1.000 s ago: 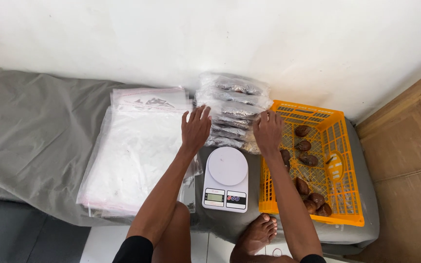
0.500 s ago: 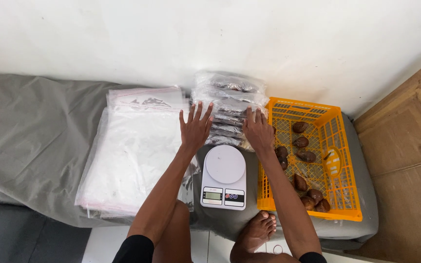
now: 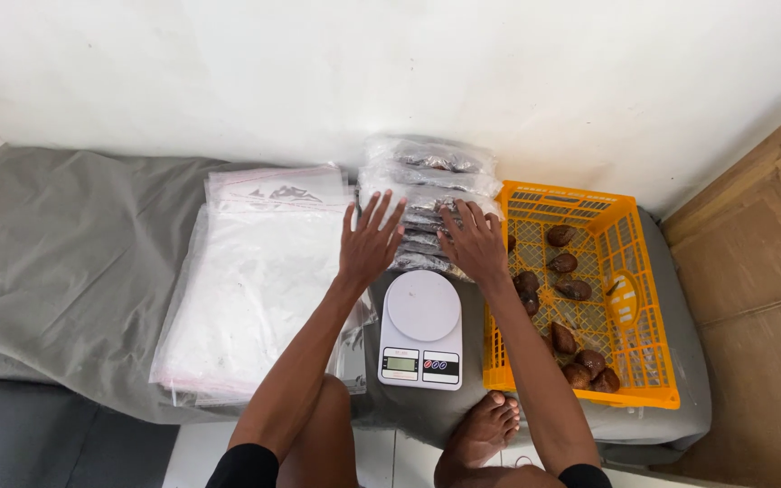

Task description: Packaging and weighing salak fruits into plastic bags using a digital scale

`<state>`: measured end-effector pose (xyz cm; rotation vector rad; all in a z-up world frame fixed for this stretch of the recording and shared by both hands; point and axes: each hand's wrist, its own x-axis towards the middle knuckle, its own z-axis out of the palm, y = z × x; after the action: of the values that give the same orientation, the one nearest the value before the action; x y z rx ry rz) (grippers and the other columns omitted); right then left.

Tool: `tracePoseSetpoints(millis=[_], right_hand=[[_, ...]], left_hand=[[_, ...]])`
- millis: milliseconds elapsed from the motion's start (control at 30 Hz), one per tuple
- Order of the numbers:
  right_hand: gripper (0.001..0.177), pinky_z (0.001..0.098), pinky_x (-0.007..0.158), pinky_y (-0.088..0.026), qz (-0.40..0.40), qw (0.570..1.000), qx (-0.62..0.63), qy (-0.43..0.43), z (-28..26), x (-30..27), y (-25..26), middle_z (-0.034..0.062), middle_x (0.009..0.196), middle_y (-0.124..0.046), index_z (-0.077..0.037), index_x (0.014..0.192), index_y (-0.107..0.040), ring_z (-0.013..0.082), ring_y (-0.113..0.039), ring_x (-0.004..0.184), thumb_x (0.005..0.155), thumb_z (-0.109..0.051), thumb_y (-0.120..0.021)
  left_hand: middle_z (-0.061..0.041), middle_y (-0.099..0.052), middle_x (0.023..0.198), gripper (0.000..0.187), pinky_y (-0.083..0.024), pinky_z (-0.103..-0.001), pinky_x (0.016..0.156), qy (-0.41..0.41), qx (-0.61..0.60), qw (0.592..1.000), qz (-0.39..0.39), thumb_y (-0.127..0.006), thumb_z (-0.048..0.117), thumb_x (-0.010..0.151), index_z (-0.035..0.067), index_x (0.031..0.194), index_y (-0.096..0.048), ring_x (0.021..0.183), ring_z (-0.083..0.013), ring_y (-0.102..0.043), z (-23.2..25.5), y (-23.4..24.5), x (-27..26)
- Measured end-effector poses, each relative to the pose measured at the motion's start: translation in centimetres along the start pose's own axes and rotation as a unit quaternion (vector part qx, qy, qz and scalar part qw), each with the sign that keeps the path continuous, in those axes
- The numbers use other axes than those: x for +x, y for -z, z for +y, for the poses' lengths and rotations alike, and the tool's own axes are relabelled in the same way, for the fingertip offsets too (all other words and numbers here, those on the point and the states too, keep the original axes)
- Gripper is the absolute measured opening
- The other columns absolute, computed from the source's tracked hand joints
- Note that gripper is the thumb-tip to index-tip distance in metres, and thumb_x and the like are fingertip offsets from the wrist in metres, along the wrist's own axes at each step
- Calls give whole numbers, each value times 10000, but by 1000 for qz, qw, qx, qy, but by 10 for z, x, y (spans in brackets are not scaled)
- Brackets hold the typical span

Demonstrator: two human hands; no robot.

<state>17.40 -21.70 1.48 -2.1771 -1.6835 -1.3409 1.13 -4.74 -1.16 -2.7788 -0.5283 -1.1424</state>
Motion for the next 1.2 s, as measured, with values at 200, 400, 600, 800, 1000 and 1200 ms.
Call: tracePoseSetpoints(millis=[200,400,600,800,1000,1200], right_hand=[[377,434,942,-471,16,999,27,-20,2,5,8,138,1338,-592,-193,1330,-650,291,-581,1249,1016,-390,-585],[417,431,950,-453,16,999,33,-19,1,9,17,123,1356,-586,-200,1384,-638,258,-576,1220,1020,-388,-563],[433,460,988,-422,-2,1000,15,-22,3,0,4,113,1345,-585,-176,1354,-637,248,-571,1225,982,-397,-617],[488,489,1007,-441,-66,990,50,-116,1,-19,10,166,1553,-455,-183,1467,-582,302,-489,1381,1014,-361,-616],[565,576,1087,-362,-146,973,123,-129,-29,-56,82,206,1585,-448,-179,1447,-610,374,-412,1467,1032,-553,-525],[479,489,1053,-414,-96,976,132,-146,-48,-109,164,152,1465,-544,-190,1394,-626,328,-508,1390,1028,-495,-589]], left_hand=[[-45,-496,1558,524,-172,-626,1203,-3,1,1000,-16,-406,478,1081,268,1558,-452,1470,-227,-419,4,-8,-5],[-45,-443,1600,540,-166,-632,1209,-1,3,999,-39,-392,472,1080,277,1584,-410,1499,-230,-377,4,-3,-8],[-76,-325,1677,610,-173,-641,1199,-9,27,998,-50,-476,465,1026,288,1602,-381,1542,-254,-302,-4,1,-19],[-92,-309,1686,638,-137,-647,1201,-14,31,998,-60,-468,471,1032,268,1625,-349,1554,-256,-276,-7,9,-30],[-127,-250,1702,614,-140,-676,1176,-32,12,997,-66,-464,405,1059,315,1644,-297,1565,-304,-222,-1,53,-23],[-186,-236,1680,577,-163,-681,1170,-71,25,997,12,-490,399,1073,339,1629,-350,1549,-371,-219,14,80,-9]])
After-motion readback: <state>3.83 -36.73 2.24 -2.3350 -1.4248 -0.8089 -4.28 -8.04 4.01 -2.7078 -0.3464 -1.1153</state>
